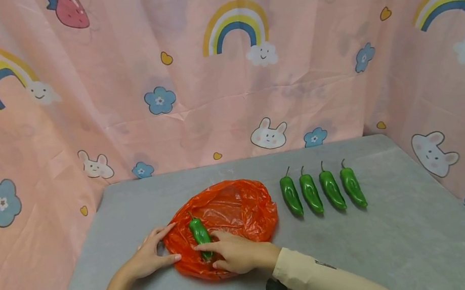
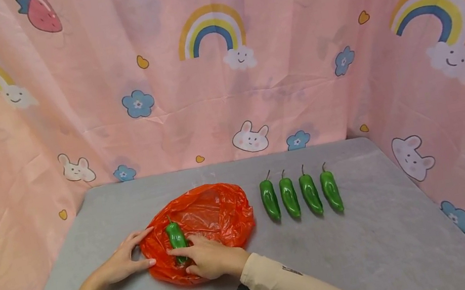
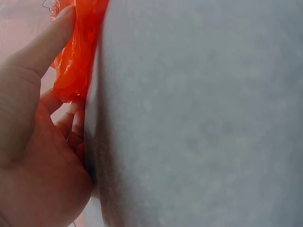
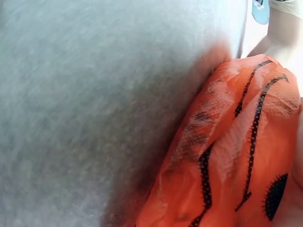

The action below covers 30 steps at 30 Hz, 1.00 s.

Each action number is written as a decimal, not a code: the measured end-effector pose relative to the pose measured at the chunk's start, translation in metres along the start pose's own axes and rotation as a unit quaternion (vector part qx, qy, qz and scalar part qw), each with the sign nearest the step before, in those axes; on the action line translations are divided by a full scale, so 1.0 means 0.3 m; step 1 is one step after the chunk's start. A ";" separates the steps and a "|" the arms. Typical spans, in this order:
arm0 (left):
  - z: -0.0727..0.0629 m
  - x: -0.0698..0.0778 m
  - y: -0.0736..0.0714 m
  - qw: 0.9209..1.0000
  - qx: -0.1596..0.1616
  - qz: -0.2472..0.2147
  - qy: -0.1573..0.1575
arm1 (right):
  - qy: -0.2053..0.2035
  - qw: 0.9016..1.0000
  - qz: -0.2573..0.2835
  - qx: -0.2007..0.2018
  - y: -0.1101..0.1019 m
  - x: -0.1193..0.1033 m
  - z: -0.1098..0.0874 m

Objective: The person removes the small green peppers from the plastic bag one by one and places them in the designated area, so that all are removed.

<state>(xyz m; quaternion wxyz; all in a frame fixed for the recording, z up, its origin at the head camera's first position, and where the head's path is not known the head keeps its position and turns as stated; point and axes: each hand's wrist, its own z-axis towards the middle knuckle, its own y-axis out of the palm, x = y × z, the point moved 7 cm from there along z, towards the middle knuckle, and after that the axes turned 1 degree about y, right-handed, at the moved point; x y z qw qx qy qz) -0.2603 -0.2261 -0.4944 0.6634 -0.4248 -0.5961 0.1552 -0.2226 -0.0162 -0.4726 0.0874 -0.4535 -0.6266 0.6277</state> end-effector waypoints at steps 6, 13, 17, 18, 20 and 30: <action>0.001 -0.005 0.004 1.000 -0.001 0.000 -0.004 | -0.011 0.998 0.052 0.038 -0.015 0.013 -0.001; 0.002 -0.008 0.002 1.000 0.002 0.003 -0.006 | -0.033 0.988 0.127 0.085 -0.042 0.029 -0.010; 0.002 -0.009 0.004 1.000 0.003 0.010 -0.001 | -0.033 0.984 0.147 0.099 -0.053 0.031 -0.016; 0.002 -0.010 0.004 1.000 0.004 0.010 0.000 | -0.034 0.983 0.152 0.102 -0.057 0.031 -0.019; 0.003 -0.012 0.005 1.000 0.007 0.012 0.000 | -0.036 0.980 0.160 0.111 -0.064 0.031 -0.023; 0.002 -0.013 0.005 1.000 0.009 0.009 0.001 | -0.031 0.963 0.210 0.164 -0.093 0.052 -0.027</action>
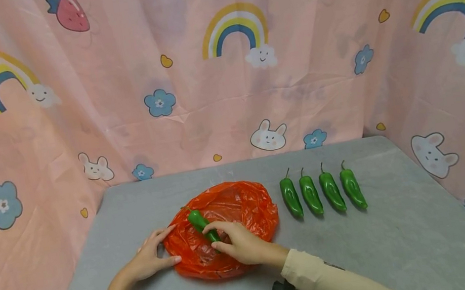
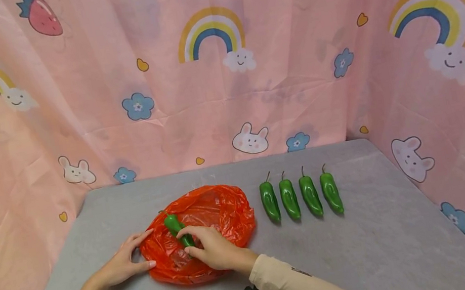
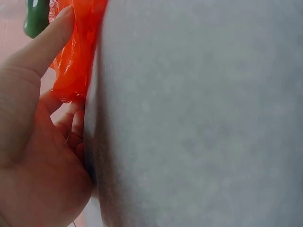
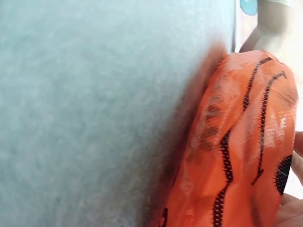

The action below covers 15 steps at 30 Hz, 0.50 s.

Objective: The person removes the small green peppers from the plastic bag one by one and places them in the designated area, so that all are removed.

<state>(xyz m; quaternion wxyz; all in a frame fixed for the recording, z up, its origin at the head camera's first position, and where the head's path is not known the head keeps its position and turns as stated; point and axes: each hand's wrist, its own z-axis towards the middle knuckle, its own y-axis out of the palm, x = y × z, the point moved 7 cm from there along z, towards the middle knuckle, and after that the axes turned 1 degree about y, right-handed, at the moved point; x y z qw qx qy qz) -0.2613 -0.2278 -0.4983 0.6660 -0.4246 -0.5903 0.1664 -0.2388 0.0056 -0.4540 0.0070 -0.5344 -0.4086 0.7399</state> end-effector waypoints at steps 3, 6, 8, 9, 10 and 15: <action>-0.001 0.003 0.000 1.000 -0.001 -0.002 0.000 | 0.003 0.999 0.029 0.019 -0.014 -0.003 -0.002; -0.002 0.004 0.000 1.000 -0.001 -0.003 -0.002 | 0.010 0.998 0.052 0.035 -0.030 -0.005 -0.004; -0.003 0.003 0.001 1.000 0.000 -0.002 -0.001 | 0.014 0.997 0.066 0.041 -0.038 -0.004 -0.006; -0.003 0.003 0.001 1.000 0.000 -0.003 0.000 | 0.015 0.996 0.071 0.044 -0.043 -0.004 -0.007; -0.003 0.002 0.000 1.000 0.002 -0.002 0.000 | 0.016 0.996 0.077 0.046 -0.047 -0.004 -0.009; -0.003 0.001 -0.001 1.000 0.003 -0.003 0.003 | 0.014 0.995 0.077 0.056 -0.072 -0.008 -0.020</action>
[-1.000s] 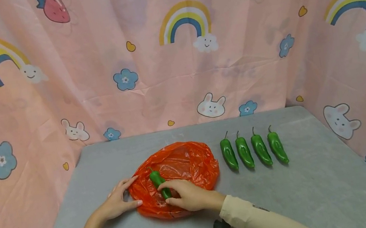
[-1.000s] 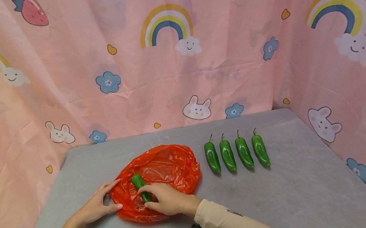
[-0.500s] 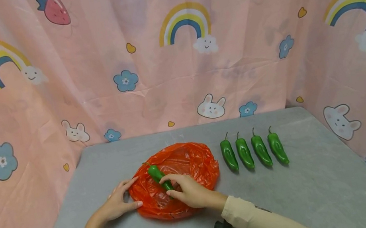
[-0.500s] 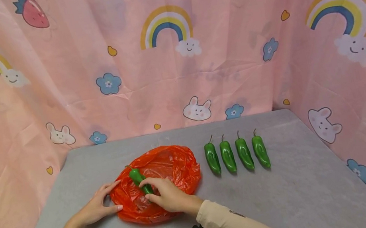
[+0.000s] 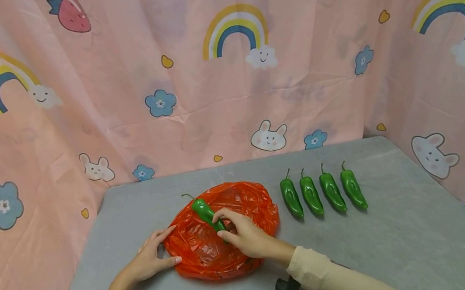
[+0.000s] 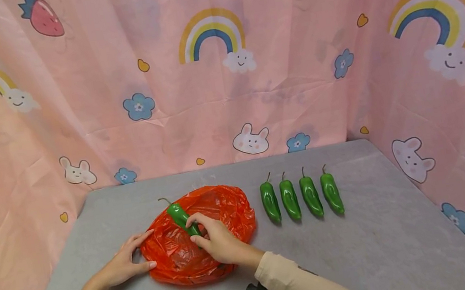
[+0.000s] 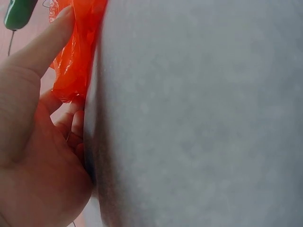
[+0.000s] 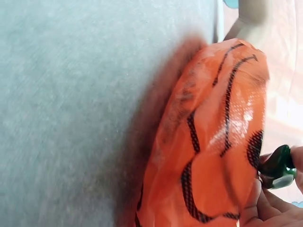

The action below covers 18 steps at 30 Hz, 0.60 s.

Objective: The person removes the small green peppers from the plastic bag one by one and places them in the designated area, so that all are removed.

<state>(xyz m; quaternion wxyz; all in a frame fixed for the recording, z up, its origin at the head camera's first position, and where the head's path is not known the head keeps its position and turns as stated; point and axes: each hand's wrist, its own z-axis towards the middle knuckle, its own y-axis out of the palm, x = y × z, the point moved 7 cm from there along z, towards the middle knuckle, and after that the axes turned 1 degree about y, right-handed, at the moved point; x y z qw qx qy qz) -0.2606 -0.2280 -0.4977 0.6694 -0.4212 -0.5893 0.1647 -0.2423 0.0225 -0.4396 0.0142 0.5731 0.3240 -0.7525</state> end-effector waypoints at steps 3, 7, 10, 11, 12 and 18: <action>0.001 0.001 -0.001 1.000 -0.001 0.000 -0.002 | 0.002 1.000 -0.008 0.006 -0.018 -0.004 -0.008; 0.000 0.006 -0.002 1.000 -0.003 -0.001 -0.004 | 0.005 1.000 -0.018 0.016 -0.041 -0.009 -0.018; 0.000 0.007 -0.003 1.000 -0.005 -0.001 -0.004 | -0.005 1.000 -0.022 0.016 -0.052 -0.015 -0.026; 0.000 0.006 -0.003 1.000 -0.005 -0.001 -0.004 | -0.007 1.000 -0.025 0.014 -0.055 -0.017 -0.028; 0.000 0.006 -0.003 1.000 -0.006 -0.002 -0.005 | -0.011 1.000 -0.026 0.011 -0.056 -0.018 -0.031; 0.000 0.009 -0.001 1.000 -0.008 -0.002 -0.006 | -0.010 1.000 -0.024 -0.012 -0.057 -0.016 -0.040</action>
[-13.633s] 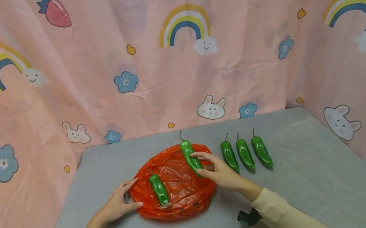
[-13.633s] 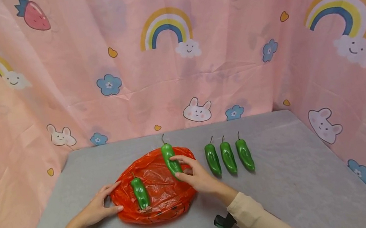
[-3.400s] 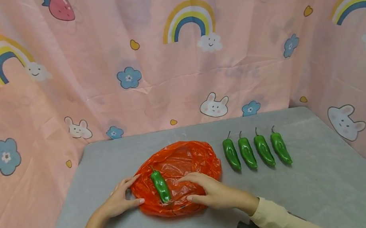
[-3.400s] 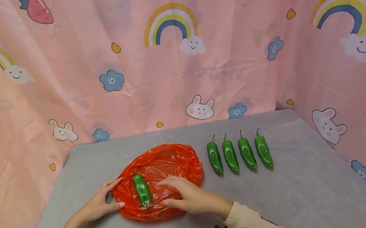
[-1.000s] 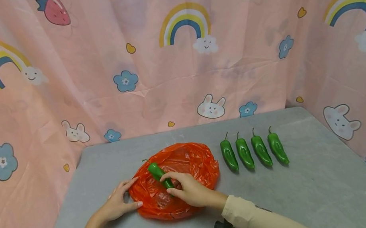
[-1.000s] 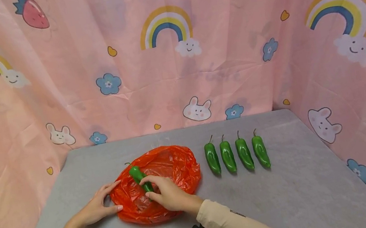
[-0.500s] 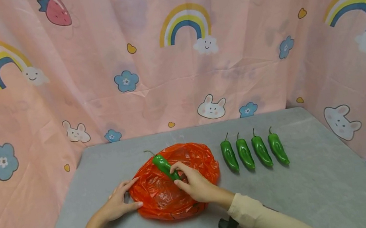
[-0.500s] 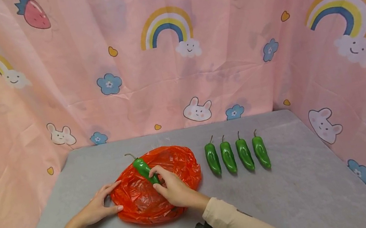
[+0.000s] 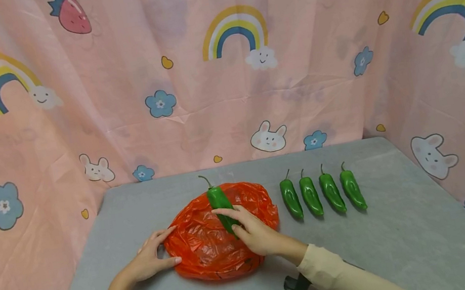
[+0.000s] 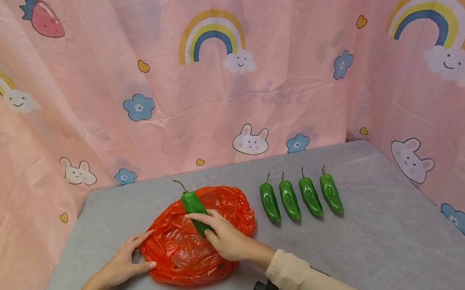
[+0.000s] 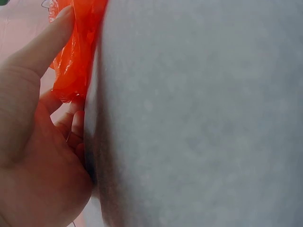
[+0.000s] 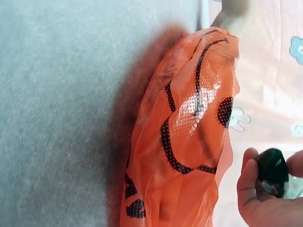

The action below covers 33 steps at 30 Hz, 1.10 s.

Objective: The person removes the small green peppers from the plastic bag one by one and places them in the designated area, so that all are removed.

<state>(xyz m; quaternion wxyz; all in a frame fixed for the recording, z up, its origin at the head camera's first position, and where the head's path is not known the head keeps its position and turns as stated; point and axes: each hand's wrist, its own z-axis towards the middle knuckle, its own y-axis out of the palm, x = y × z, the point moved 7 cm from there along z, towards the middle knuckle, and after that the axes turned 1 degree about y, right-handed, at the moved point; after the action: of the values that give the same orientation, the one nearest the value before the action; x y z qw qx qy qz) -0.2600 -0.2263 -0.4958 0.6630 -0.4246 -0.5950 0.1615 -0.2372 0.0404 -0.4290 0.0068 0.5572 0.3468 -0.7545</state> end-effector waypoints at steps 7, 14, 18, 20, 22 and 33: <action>0.001 0.003 0.000 1.000 0.003 0.003 0.000 | 0.011 1.000 0.028 0.001 -0.013 0.021 -0.013; 0.002 -0.001 -0.001 1.000 0.005 0.004 0.003 | 0.015 0.999 0.046 0.007 -0.035 0.039 -0.023; 0.000 -0.002 0.001 1.000 0.004 0.003 0.000 | 0.006 0.999 0.034 0.012 -0.046 0.046 -0.030; -0.001 -0.002 0.003 1.000 0.002 0.002 -0.001 | -0.007 1.000 0.021 0.017 -0.054 0.045 -0.036; -0.001 -0.004 0.004 1.000 0.001 0.000 -0.003 | -0.017 1.000 0.020 0.017 -0.059 0.044 -0.043; 0.000 -0.004 0.002 1.000 0.003 -0.001 -0.001 | -0.027 0.999 0.017 0.015 -0.101 0.037 -0.071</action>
<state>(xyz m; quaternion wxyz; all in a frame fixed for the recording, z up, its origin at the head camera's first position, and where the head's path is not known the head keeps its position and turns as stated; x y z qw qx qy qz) -0.2602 -0.2268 -0.4971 0.6638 -0.4217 -0.5957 0.1633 -0.2356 0.0788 -0.4257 0.0207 0.5422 0.3256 -0.7743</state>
